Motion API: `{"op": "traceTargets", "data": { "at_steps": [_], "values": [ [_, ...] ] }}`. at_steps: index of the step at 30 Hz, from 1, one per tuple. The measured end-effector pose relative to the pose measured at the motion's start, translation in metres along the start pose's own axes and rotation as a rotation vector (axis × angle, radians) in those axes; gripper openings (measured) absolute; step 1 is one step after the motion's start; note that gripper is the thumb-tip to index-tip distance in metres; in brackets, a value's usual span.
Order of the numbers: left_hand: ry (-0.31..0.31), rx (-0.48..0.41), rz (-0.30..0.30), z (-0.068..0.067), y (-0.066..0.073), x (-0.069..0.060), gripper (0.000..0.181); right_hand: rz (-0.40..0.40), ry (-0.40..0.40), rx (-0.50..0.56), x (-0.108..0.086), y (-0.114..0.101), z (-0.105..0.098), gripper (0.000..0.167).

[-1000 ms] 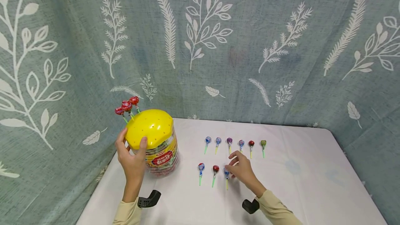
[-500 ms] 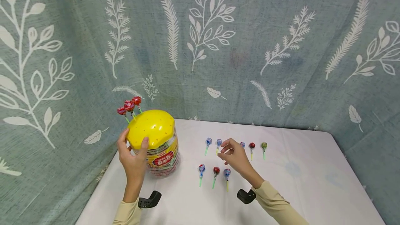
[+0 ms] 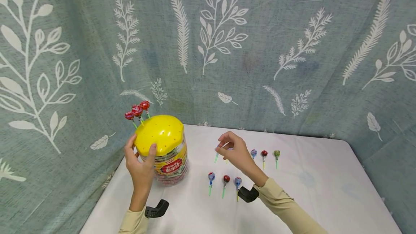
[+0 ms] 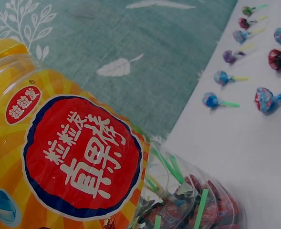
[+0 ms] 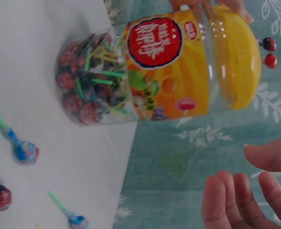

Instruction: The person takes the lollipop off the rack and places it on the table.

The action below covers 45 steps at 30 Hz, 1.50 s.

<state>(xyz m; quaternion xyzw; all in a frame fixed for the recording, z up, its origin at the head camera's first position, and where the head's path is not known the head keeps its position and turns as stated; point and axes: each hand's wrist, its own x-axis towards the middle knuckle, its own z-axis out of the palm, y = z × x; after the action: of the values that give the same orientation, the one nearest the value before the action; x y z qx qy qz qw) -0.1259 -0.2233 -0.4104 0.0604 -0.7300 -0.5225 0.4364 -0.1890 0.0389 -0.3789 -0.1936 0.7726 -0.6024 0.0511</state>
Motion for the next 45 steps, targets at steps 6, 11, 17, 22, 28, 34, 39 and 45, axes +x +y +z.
{"op": "traceTargets", "data": {
  "at_steps": [6,11,17,22,28,34,39,45],
  "values": [
    [0.010,0.007,0.006,-0.001,-0.001,0.001,0.063,-0.029,-0.010,0.004,0.019,0.004,0.011,0.022],
    [0.008,0.008,0.013,-0.001,-0.003,0.002,0.062,-0.095,-0.011,-0.001,0.028,-0.005,0.019,0.020],
    [-0.008,0.016,-0.002,-0.001,-0.003,-0.001,0.063,-0.178,-0.021,-0.023,0.035,-0.019,0.026,0.020],
    [-0.010,0.021,-0.004,0.000,-0.002,-0.002,0.062,-0.225,-0.037,-0.018,0.043,-0.031,0.030,0.020],
    [0.007,0.019,0.003,0.000,-0.007,0.000,0.062,-0.302,-0.049,-0.023,0.058,-0.046,0.040,0.022],
    [0.010,0.025,-0.004,-0.001,-0.036,0.000,0.065,-0.346,-0.057,-0.073,0.072,-0.060,0.053,0.027],
    [0.007,0.029,-0.009,-0.002,-0.046,0.000,0.066,-0.377,-0.089,-0.088,0.084,-0.071,0.066,0.033],
    [0.006,0.037,-0.007,-0.001,-0.047,0.002,0.065,-0.402,-0.135,-0.095,0.099,-0.081,0.081,0.043]
  ]
}}
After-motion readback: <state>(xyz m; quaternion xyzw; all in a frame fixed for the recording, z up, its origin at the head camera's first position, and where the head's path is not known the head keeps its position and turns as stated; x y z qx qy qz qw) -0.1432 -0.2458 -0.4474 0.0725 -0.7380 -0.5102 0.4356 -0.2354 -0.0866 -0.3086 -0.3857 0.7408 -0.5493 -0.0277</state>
